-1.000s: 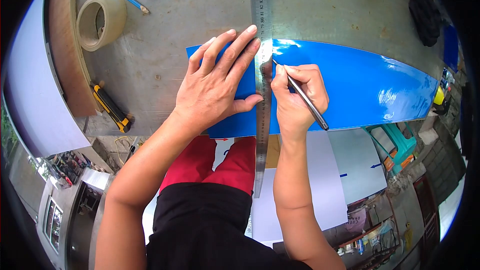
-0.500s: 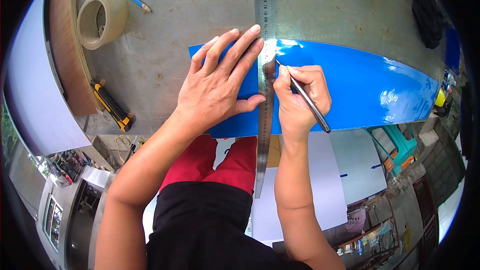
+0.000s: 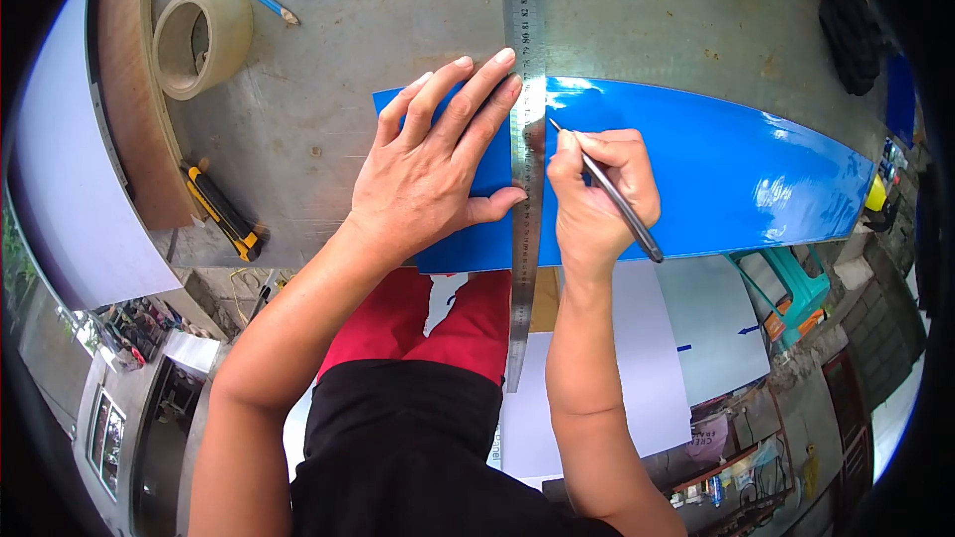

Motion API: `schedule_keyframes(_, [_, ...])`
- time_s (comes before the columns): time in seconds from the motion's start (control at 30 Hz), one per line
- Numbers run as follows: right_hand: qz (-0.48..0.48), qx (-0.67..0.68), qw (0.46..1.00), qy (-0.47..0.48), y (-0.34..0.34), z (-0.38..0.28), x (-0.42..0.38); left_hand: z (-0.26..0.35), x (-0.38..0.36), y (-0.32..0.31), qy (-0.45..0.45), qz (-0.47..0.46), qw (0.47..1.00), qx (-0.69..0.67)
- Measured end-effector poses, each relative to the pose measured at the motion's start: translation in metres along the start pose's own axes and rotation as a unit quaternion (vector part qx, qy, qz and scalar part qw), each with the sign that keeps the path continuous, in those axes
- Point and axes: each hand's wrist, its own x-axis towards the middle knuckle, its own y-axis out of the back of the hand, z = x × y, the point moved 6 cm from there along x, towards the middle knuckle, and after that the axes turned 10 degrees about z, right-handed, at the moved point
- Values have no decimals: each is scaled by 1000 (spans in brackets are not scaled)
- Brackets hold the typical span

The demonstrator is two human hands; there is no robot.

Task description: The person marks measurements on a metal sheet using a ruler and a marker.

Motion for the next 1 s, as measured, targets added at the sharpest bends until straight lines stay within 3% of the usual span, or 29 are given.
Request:
schedule_keyframes(0.07, [25, 55, 997, -48, 4, 6, -1, 0, 0, 0, -1, 0, 1000, -1])
schedule_keyframes(0.27, [11, 8, 1000, 1, 1, 2, -1, 0, 0, -1, 6, 3, 1000, 5])
schedule_keyframes(1.0, [11, 34, 999, -18, 2, 3, -1, 0, -1, -1, 5, -3, 1000, -15])
